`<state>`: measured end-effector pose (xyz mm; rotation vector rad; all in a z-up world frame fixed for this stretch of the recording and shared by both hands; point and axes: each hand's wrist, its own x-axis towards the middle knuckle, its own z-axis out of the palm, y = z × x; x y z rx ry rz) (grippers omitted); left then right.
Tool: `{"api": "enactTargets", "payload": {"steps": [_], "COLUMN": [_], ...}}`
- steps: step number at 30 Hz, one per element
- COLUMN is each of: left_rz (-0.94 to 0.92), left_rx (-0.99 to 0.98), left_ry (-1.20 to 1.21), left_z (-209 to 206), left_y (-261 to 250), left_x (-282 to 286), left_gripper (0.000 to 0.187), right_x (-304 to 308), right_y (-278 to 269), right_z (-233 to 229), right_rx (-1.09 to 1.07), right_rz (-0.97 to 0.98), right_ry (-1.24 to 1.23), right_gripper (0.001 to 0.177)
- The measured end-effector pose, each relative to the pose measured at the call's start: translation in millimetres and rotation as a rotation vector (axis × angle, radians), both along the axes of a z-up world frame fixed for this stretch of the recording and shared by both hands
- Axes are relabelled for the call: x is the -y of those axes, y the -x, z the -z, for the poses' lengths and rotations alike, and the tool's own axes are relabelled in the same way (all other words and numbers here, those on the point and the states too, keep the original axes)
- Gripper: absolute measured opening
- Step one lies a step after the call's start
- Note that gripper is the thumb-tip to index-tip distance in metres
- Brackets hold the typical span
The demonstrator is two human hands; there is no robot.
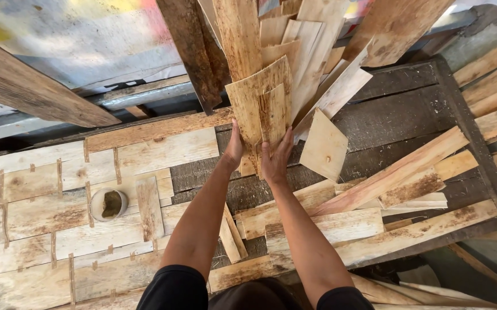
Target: Using a utility knife to trim pieces of bark to fit into a decorative panel.
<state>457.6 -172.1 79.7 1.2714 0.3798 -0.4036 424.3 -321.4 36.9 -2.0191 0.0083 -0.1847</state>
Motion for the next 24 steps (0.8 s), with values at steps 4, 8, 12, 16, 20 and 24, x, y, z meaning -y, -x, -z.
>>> {"api": "enactTargets", "payload": {"steps": [4, 8, 12, 16, 20, 24], "left_rz": [0.062, -0.001, -0.058, -0.123, -0.236, -0.237], "left_rx": [0.064, 0.157, 0.155, 0.159, 0.252, 0.281], "left_ry": [0.033, 0.098, 0.129, 0.278, 0.517, 0.631], "left_z": [26.8, 44.8, 17.3, 17.5, 15.3, 22.0], "left_y": [-0.1, 7.8, 29.6, 47.2, 67.9, 91.3], "left_x": [-1.5, -7.4, -14.2, -19.0, -24.5, -32.7], "left_gripper": [0.113, 0.108, 0.101, 0.094, 0.084, 0.079], "right_x": [-6.0, -10.7, -18.7, -29.5, -40.3, -48.3], "right_y": [0.7, 8.9, 15.9, 26.5, 43.6, 63.5], "right_z": [2.3, 2.5, -1.7, -17.0, -36.4, -36.3], "right_rx": [0.011, 0.079, 0.171, 0.223, 0.277, 0.355], "right_rz": [0.017, 0.020, -0.025, -0.029, -0.052, -0.072], "right_ry": [-0.009, 0.027, 0.078, 0.158, 0.225, 0.266], "right_gripper": [0.100, 0.101, 0.101, 0.098, 0.091, 0.091]}}
